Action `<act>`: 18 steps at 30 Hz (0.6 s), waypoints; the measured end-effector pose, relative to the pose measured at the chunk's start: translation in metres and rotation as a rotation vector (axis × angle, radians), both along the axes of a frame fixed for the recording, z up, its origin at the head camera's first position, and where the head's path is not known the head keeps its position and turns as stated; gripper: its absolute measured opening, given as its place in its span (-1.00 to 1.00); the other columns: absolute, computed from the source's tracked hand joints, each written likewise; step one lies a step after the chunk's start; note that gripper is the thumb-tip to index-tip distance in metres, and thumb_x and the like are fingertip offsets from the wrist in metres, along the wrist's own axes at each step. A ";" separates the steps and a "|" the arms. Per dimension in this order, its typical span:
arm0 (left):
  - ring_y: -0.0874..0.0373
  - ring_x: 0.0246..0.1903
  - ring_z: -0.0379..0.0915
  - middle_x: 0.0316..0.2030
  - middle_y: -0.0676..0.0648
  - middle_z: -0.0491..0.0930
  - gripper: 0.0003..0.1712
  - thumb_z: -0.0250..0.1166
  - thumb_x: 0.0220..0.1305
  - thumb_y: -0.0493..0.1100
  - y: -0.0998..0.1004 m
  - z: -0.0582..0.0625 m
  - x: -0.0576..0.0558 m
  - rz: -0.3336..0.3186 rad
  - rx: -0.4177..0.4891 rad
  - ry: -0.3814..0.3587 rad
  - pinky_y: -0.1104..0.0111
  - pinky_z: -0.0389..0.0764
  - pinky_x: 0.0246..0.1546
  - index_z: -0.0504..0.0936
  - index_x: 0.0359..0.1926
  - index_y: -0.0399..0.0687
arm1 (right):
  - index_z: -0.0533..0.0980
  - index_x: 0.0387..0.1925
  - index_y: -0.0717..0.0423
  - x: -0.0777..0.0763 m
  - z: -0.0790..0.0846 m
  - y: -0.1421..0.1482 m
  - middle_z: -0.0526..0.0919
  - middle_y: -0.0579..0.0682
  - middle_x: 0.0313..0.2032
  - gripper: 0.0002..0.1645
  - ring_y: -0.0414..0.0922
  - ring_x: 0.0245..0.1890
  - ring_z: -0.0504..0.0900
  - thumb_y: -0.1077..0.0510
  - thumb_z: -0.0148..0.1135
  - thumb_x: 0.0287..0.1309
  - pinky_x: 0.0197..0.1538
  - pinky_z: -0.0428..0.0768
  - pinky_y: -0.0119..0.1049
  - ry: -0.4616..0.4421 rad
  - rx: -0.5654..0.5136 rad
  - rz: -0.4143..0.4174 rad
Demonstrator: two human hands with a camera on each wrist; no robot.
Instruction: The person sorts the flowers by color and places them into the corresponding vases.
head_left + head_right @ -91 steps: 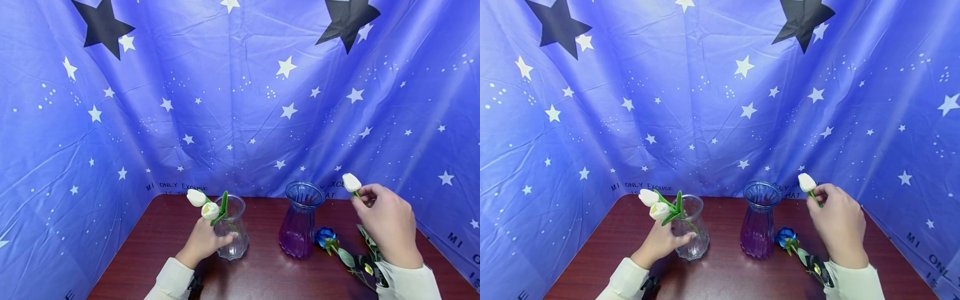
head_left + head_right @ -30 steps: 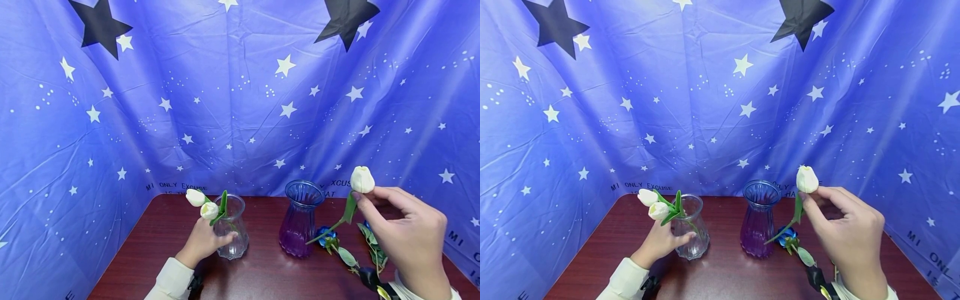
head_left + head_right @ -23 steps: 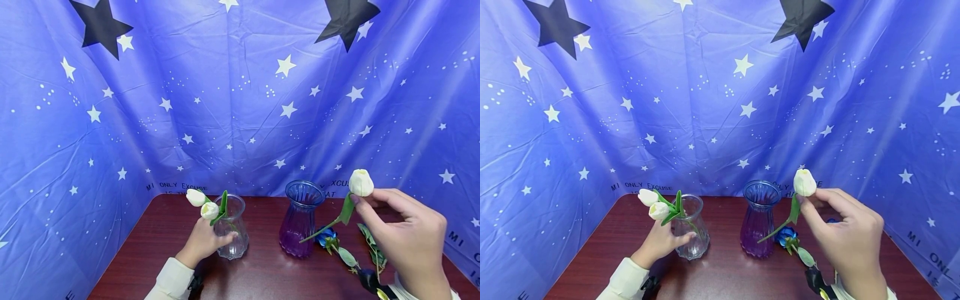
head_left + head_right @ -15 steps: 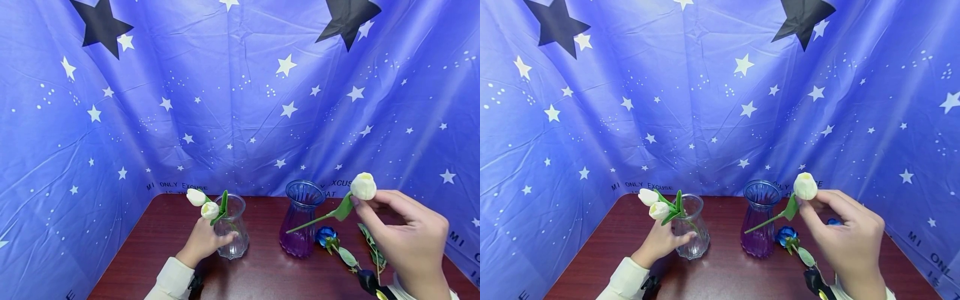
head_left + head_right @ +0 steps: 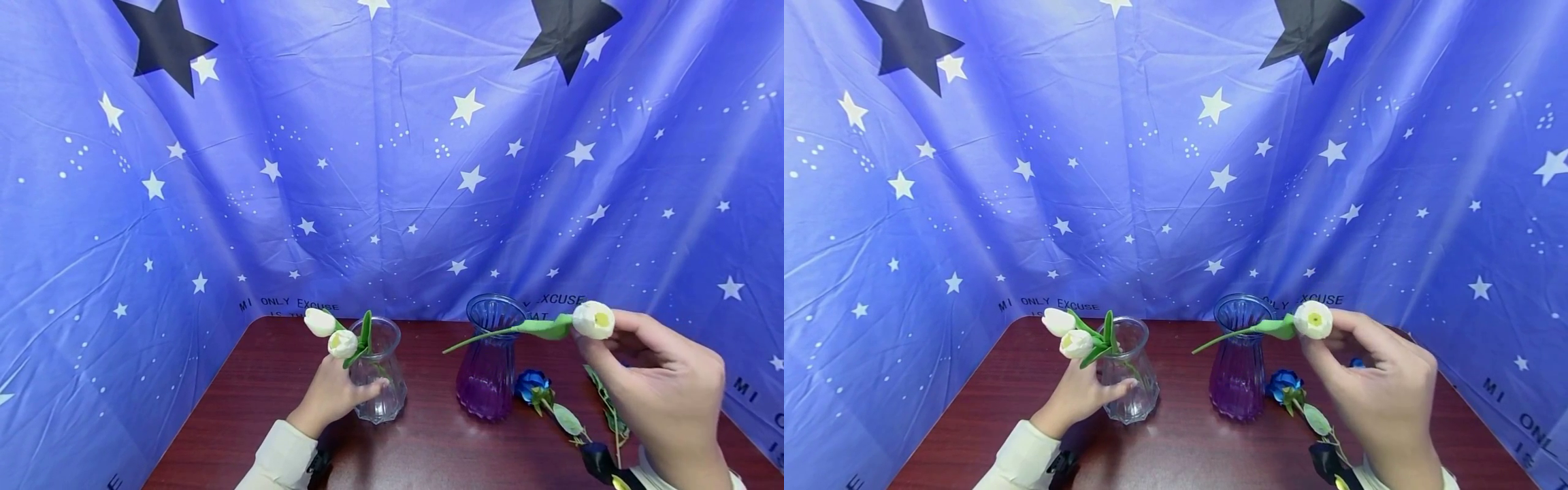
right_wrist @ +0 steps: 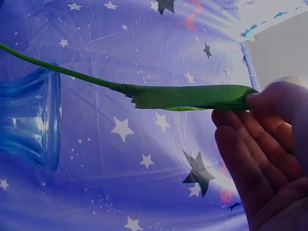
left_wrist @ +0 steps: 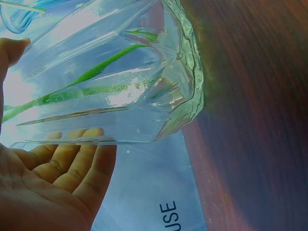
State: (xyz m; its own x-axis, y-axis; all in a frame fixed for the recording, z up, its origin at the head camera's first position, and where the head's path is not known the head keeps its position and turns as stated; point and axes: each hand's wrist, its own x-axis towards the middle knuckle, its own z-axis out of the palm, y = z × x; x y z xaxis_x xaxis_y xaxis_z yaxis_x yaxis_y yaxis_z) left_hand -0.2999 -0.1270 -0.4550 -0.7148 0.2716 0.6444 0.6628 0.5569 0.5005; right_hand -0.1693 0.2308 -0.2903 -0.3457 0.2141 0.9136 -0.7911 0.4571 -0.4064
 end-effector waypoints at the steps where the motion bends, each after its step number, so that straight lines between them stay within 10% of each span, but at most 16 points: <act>1: 0.18 -0.11 0.68 -0.12 0.01 0.74 -0.28 0.67 -0.08 -0.01 0.000 0.000 0.000 0.000 -0.002 0.004 0.19 0.73 -0.03 0.61 0.10 -0.15 | 0.68 -0.34 0.56 0.000 -0.001 0.000 0.81 -0.16 -0.40 -0.75 -0.41 -0.45 0.72 0.62 0.44 -0.20 -0.25 0.62 -0.67 0.001 0.003 0.014; 9: 0.18 -0.11 0.69 -0.11 0.00 0.75 -0.27 0.67 -0.09 -0.01 0.000 0.001 0.001 0.001 -0.001 -0.006 0.21 0.73 -0.02 0.61 0.10 -0.17 | 0.62 -0.34 0.68 -0.001 -0.002 -0.005 0.81 0.20 -0.32 -0.73 -0.27 -0.49 0.69 0.66 0.40 -0.24 -0.44 0.52 -0.63 0.155 0.008 0.303; 18: 0.18 -0.12 0.70 -0.12 0.00 0.75 -0.27 0.67 -0.09 0.00 0.000 0.000 0.000 0.004 0.004 -0.004 0.21 0.73 -0.04 0.62 0.10 -0.17 | 0.55 -0.37 0.77 -0.011 0.001 -0.014 0.74 0.46 -0.27 -0.72 0.11 -0.16 0.81 0.55 0.47 -0.04 -0.02 0.71 -0.40 0.360 0.117 0.574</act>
State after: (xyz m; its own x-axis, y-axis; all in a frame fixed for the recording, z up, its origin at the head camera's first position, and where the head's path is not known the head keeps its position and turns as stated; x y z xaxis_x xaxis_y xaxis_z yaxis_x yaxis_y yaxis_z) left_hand -0.2994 -0.1270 -0.4547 -0.7181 0.2664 0.6430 0.6590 0.5573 0.5051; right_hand -0.1805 0.2167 -0.2888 -0.0452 -0.0194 0.9988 -0.9977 -0.0502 -0.0461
